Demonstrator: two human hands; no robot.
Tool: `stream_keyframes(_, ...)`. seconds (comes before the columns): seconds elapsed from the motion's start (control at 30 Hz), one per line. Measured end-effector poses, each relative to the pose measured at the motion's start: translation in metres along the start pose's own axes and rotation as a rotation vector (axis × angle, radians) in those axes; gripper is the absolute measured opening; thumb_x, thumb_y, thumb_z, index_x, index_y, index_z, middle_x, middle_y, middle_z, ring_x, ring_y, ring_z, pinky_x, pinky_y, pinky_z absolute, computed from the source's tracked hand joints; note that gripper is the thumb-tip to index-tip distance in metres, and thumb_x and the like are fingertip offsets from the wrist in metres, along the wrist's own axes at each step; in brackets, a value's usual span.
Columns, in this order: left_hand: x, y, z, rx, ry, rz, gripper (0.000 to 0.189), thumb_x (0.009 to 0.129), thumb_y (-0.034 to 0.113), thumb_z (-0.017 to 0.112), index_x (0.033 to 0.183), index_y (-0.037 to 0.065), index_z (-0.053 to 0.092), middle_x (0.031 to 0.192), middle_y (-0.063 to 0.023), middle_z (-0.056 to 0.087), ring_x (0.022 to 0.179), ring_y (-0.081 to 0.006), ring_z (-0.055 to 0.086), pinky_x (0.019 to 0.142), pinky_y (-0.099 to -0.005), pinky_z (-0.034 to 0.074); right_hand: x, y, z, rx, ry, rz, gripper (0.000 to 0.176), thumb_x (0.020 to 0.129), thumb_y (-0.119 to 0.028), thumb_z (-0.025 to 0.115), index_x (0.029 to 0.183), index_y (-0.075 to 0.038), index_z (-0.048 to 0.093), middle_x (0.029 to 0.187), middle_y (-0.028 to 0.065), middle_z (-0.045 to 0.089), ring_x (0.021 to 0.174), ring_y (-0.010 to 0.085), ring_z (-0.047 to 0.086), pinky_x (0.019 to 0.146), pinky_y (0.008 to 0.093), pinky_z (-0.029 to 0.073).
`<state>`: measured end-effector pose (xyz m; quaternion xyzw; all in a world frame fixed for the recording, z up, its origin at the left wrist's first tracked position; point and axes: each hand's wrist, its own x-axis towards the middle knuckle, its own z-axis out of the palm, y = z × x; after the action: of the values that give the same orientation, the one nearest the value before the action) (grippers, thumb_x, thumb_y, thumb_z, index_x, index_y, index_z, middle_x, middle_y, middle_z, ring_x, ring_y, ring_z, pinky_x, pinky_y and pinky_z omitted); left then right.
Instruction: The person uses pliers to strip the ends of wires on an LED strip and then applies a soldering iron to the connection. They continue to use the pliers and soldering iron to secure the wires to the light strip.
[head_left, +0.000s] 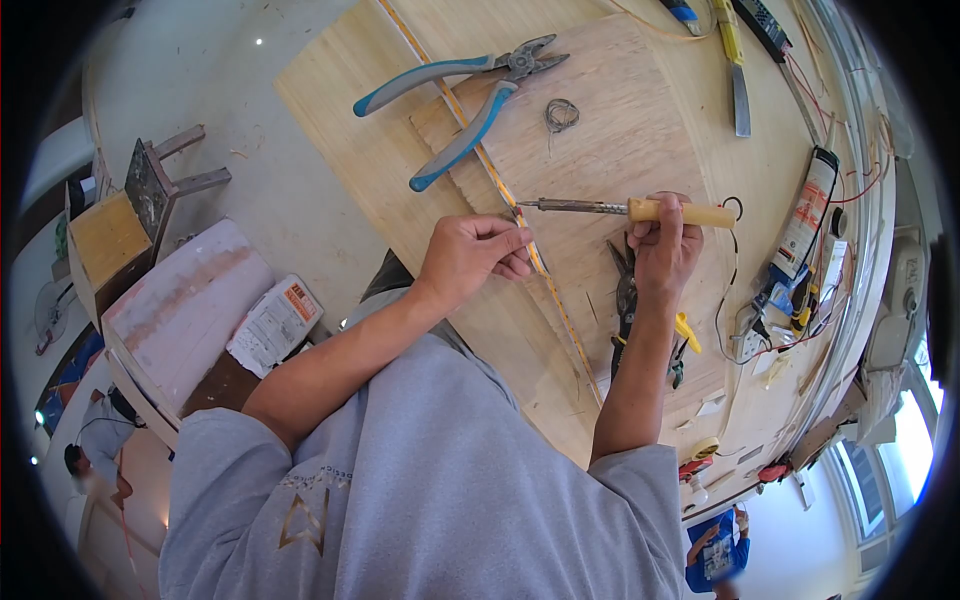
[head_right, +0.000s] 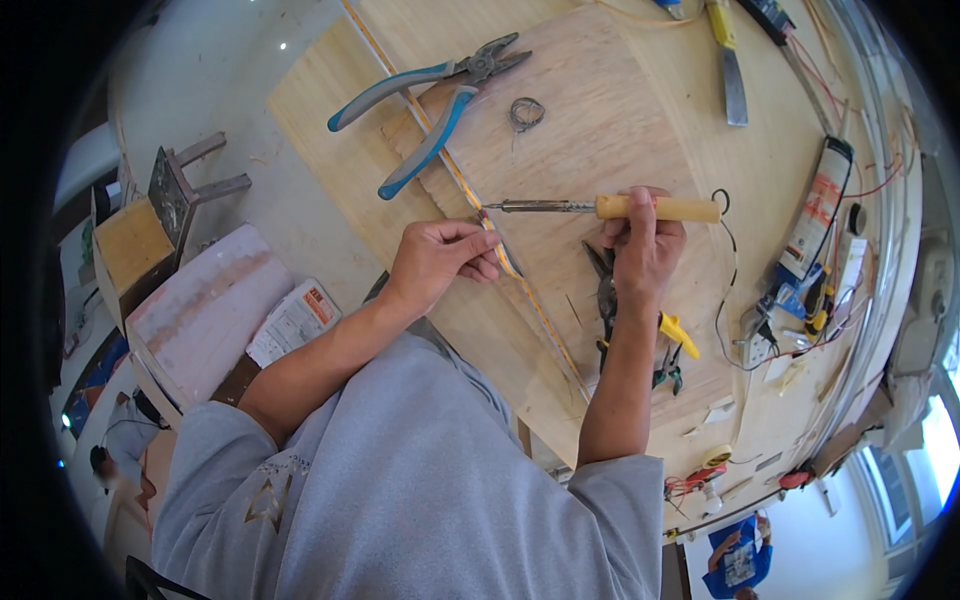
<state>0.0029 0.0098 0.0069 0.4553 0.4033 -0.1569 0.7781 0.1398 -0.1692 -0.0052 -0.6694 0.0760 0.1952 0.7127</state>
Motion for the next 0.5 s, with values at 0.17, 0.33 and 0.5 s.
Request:
stream_keyframes(0.17, 0.0007, 0.0043, 0.0009, 0.002, 0.005, -0.023, 0.019, 0.088, 0.016, 0.064, 0.086, -0.003, 0.067, 0.074, -0.0084, 0.066, 0.062, -0.0132, 0.066, 0.056, -0.0229, 0.054, 0.0004, -0.0003, 0.0001, 0.009, -0.007, -0.005, 0.023, 0.094, -0.024, 0.055, 0.088, -0.002, 0.058, 0.061, 0.0040, 0.055, 0.047, 0.0087, 0.048, 0.043, 0.0206, 0.037)
stream_keyframes(0.33, 0.0009, 0.0051, 0.0018, 0.007, 0.015, -0.026, 0.020, 0.088, 0.016, 0.064, 0.084, -0.003, 0.066, 0.073, -0.0085, 0.066, 0.061, -0.0132, 0.066, 0.056, -0.0227, 0.054, 0.0008, 0.0000, -0.0006, 0.028, -0.016, 0.004, 0.023, 0.094, -0.024, 0.055, 0.087, -0.002, 0.057, 0.061, 0.0040, 0.054, 0.047, 0.0089, 0.048, 0.043, 0.0209, 0.037)
stream_keyframes(0.5, 0.0014, 0.0052, 0.0020, 0.000, 0.010, -0.017, 0.020, 0.088, 0.015, 0.064, 0.083, -0.004, 0.066, 0.073, -0.0088, 0.066, 0.061, -0.0134, 0.066, 0.056, -0.0227, 0.054, 0.0009, 0.0011, -0.0010, 0.026, -0.014, -0.003, 0.023, 0.094, -0.024, 0.055, 0.087, -0.002, 0.057, 0.061, 0.0037, 0.054, 0.047, 0.0089, 0.047, 0.043, 0.0210, 0.037)
